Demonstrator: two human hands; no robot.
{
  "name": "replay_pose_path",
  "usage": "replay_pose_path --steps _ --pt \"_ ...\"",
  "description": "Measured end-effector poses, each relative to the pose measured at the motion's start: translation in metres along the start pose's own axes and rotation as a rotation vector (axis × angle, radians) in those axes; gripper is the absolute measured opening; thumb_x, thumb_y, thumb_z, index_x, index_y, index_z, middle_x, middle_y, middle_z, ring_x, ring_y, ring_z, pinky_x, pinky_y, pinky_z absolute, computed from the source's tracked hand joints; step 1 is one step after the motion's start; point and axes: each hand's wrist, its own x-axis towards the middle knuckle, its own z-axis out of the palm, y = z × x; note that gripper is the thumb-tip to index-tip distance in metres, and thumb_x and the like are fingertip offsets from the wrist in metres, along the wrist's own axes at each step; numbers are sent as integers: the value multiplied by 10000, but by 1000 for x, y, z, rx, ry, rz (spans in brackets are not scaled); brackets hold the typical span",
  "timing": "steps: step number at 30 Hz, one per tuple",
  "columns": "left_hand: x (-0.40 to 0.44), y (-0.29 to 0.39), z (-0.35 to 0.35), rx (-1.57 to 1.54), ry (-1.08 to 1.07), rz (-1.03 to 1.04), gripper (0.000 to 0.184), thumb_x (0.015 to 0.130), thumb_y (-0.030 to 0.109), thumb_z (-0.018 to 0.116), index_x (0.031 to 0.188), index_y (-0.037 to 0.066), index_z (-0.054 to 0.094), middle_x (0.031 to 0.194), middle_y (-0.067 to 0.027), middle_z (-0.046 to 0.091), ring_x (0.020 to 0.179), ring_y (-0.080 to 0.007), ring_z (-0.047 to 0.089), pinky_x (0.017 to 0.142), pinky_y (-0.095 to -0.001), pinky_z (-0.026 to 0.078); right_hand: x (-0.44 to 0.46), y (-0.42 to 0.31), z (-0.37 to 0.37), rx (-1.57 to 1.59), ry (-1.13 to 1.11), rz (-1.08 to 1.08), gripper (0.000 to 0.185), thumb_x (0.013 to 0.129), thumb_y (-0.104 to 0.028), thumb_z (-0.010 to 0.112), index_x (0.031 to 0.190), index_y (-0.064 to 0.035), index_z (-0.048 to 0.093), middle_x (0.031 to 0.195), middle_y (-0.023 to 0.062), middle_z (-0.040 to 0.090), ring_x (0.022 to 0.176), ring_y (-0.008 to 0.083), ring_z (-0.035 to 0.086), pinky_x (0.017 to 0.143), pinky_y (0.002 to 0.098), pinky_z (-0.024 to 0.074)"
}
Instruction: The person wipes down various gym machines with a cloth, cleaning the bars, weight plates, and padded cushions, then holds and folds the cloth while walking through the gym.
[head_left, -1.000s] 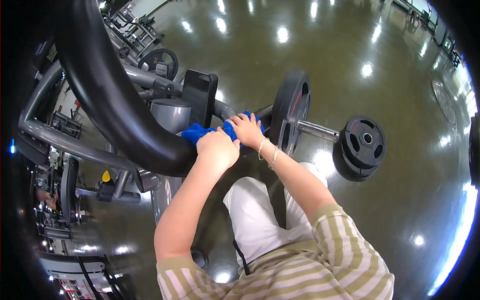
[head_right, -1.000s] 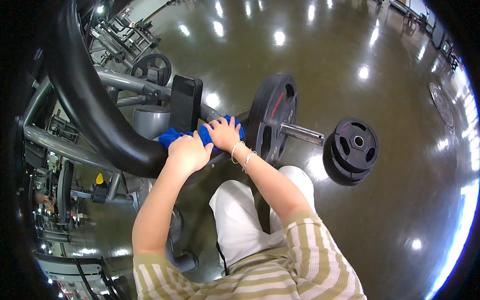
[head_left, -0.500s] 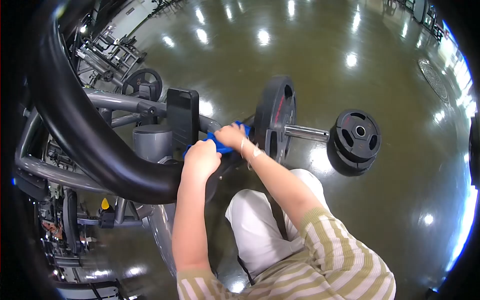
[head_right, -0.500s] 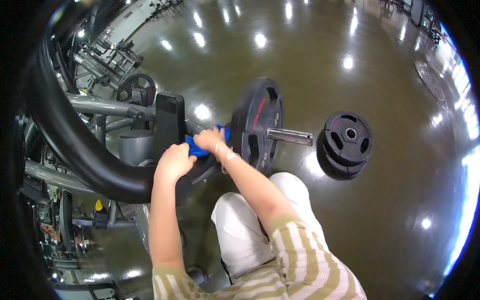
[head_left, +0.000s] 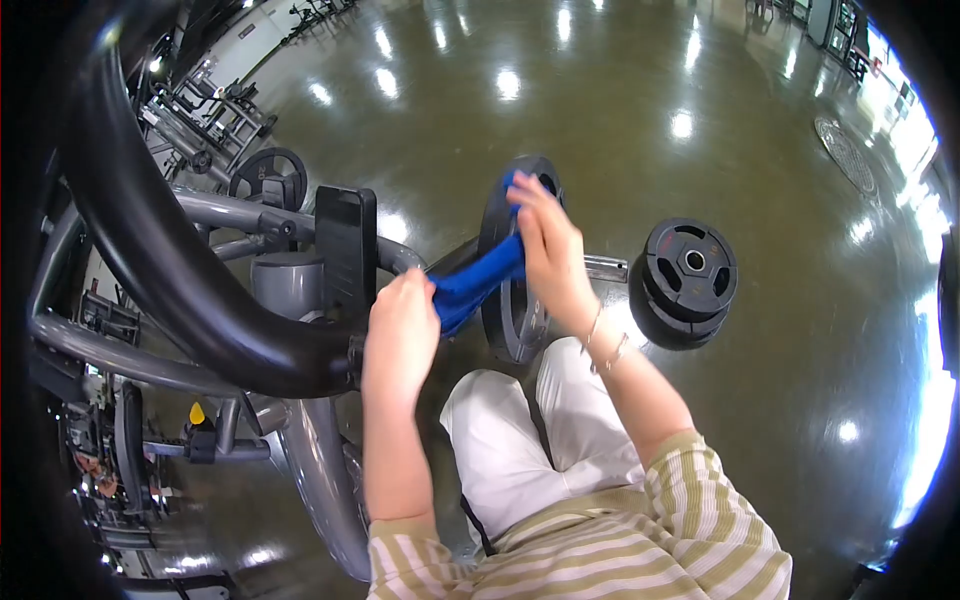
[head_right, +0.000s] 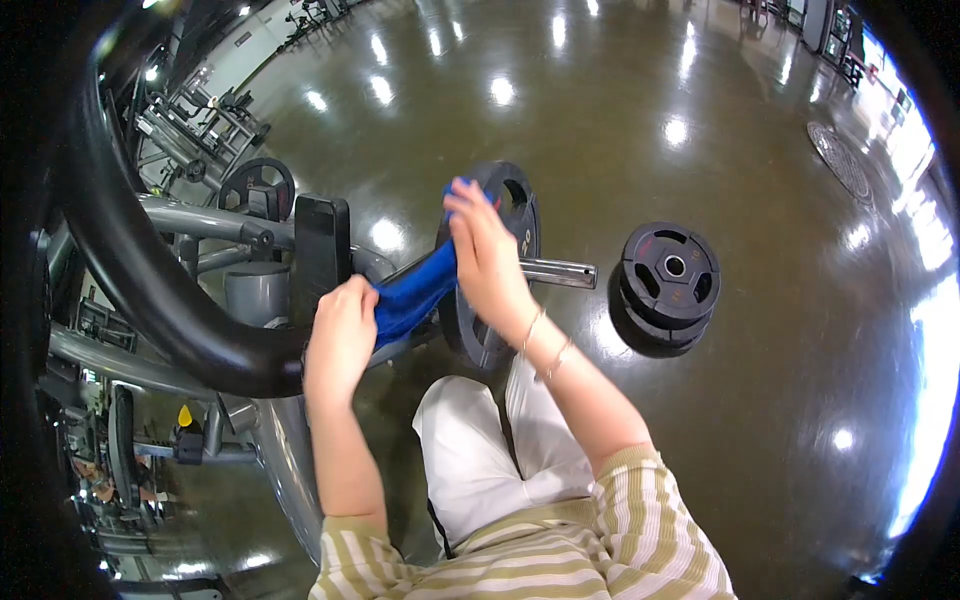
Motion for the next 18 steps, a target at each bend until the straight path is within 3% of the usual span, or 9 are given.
replay_pose_path --steps 2,5,7,8,10,11,12,14,18 --pt "13 15 27 -62 178 -55 175 860 90 485 776 -47 554 796 -253 582 797 -419 565 689 -471 433 29 18 2 -58 11 -106 267 930 -118 437 1138 20 532 1337 215 413 1271 387 347 1039 387 308" --pt "28 -3 106 -146 200 -100 227 883 137 466 862 -45 600 831 -255 608 820 -416 584 725 -473 453 42 81 20 -386 -193 -194 302 925 -202 452 1143 -13 541 1394 198 330 1275 494 242 1038 552 232" --pt "18 -12 157 -388 98 -101 467 899 186 471 1277 -69 372 1302 -298 385 1177 -410 425 969 -425 368 29 138 32 -517 -473 -377 313 918 -229 463 1126 -9 544 1401 190 319 1263 559 180 1005 667 164" --pt "12 -12 172 -367 129 -69 569 895 209 496 1347 -45 261 1386 -267 277 1232 -431 352 1000 -443 334 18 129 31 -611 -555 -347 409 897 -276 510 1225 -34 490 1435 227 232 1282 568 108 1032 624 165" --pt "6 -7 179 -269 220 -47 584 879 206 531 1343 -35 271 1385 -263 278 1222 -441 355 994 -459 338 -2 98 38 -240 -308 100 634 842 -343 589 1354 -53 352 1459 272 98 1296 567 51 1058 571 157" --pt "5 -6 178 -294 199 -103 623 854 207 576 1347 -18 267 1372 -264 302 1209 -433 377 981 -449 356 -7 98 40 -220 -310 102 864 783 -377 654 1420 -41 177 1449 319 -16 1305 554 8 1076 520 154" --pt "3 -8 178 -295 199 -106 623 854 207 576 1347 -18 267 1372 -264 302 1209 -433 377 981 -449 356 -16 95 42 -152 -254 84 891 776 -325 672 1413 1 143 1443 331 -14 1319 529 26 1085 493 153" --pt "0 -18 176 -491 111 -161 736 783 151 653 1370 2 235 1354 -268 343 1232 -398 385 991 -432 357 -30 95 46 -100 -217 36 891 777 -260 674 1418 -1 113 1435 345 -33 1330 507 39 1089 468 156" --pt "-22 -20 179 -775 97 -234 775 747 100 690 1358 -2 225 1317 -282 385 1212 -365 430 972 -412 374 -29 95 42 -236 -290 -44 575 848 -107 564 1337 56 308 1448 271 151 1309 506 149 1084 476 183"
